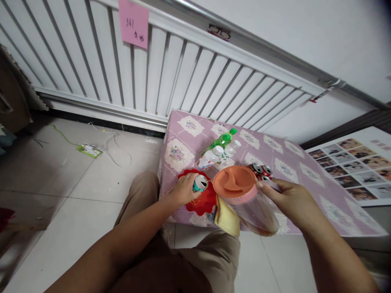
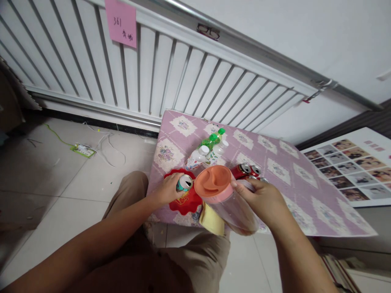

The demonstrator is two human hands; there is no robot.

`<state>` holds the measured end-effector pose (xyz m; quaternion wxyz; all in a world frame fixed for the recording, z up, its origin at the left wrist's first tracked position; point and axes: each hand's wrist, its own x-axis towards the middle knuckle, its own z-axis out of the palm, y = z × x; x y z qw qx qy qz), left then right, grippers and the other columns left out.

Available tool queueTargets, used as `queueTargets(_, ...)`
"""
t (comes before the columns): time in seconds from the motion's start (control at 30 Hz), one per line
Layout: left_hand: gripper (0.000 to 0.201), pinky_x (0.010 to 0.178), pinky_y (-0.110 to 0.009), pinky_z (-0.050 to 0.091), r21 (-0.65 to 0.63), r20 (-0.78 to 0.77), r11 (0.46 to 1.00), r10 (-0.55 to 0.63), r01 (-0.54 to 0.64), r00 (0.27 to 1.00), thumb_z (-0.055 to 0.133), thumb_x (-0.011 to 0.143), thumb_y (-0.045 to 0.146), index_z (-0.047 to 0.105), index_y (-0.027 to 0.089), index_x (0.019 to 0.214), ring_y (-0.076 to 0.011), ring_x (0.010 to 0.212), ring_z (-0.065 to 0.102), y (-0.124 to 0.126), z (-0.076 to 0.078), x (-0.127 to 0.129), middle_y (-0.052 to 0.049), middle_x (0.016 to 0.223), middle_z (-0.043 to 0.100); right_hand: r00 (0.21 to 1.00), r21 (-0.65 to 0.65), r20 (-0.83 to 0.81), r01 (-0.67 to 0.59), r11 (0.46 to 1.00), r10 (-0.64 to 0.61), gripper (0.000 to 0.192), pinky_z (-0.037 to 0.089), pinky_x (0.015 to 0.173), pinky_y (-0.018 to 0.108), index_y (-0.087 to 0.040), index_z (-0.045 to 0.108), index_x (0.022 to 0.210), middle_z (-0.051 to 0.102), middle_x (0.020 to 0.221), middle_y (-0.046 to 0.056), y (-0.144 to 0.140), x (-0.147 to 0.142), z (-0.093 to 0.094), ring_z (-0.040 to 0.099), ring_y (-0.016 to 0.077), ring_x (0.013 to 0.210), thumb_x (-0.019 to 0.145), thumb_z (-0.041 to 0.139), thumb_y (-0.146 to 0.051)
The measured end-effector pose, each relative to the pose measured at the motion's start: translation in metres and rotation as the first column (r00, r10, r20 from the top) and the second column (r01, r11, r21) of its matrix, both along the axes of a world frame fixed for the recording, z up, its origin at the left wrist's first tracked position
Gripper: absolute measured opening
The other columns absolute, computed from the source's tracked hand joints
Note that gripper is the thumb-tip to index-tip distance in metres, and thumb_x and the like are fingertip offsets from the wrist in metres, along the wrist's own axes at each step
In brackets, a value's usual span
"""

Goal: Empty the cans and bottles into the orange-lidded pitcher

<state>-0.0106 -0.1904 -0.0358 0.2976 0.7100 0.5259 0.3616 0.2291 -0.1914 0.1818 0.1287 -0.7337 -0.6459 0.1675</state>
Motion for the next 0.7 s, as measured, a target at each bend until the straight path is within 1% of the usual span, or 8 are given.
queueTargets(0.1,0.066,0.112,-0.046,0.046,0.005,-0.01,1.0,0.0,0.0,1.0,0.076,0.078,0.023,0.046,0.027,0.136,-0.0285,0.129,0.057,0.0002,-0.0016,0.0001,-0.008,0.137,0.06,1.0,0.0,-0.002,0.014,1.0,-0.014,0.056,0.047,0.062,0.033,-0.016,0.078,0.079,0.075,0.073,0.008,-0.0015,-0.004,0.0042,0.067,0.0284,0.073,0.064,0.064,-0.069)
queueTargets(0.27,0.065,0.111,-0.048,0.046,0.019,-0.002,1.0,-0.002,0.002,1.0,0.075,0.078,0.022,0.046,0.024,0.136,-0.0302,0.129,0.057,0.0015,-0.0052,0.0009,-0.011,0.136,0.06,0.999,-0.003,-0.005,0.034,0.999,-0.034,0.06,0.046,0.058,0.032,-0.017,0.077,0.076,0.072,0.068,0.006,-0.004,-0.0106,0.0093,0.065,0.0277,0.07,0.059,0.066,-0.073)
queueTargets(0.5,0.064,0.111,-0.046,0.047,0.016,-0.012,1.0,0.0,0.0,1.0,0.075,0.077,0.023,0.047,0.022,0.135,-0.0301,0.128,0.058,-0.0002,-0.001,-0.0008,-0.011,0.136,0.061,0.999,-0.016,0.018,0.038,0.999,-0.038,0.062,0.045,0.059,0.032,-0.015,0.078,0.079,0.072,0.068,0.006,-0.0027,-0.0065,0.0058,0.064,0.0265,0.07,0.062,0.065,-0.073)
queueTargets(0.7,0.065,0.112,-0.045,0.047,0.021,-0.026,1.0,0.012,-0.012,1.0,0.075,0.078,0.023,0.046,0.024,0.136,-0.0284,0.129,0.058,0.0001,-0.0036,-0.0003,-0.009,0.136,0.062,0.998,-0.004,0.002,0.068,0.998,-0.068,0.066,0.046,0.059,0.033,-0.018,0.078,0.074,0.072,0.066,0.005,-0.0027,-0.0091,0.0064,0.063,0.027,0.068,0.053,0.062,-0.078)
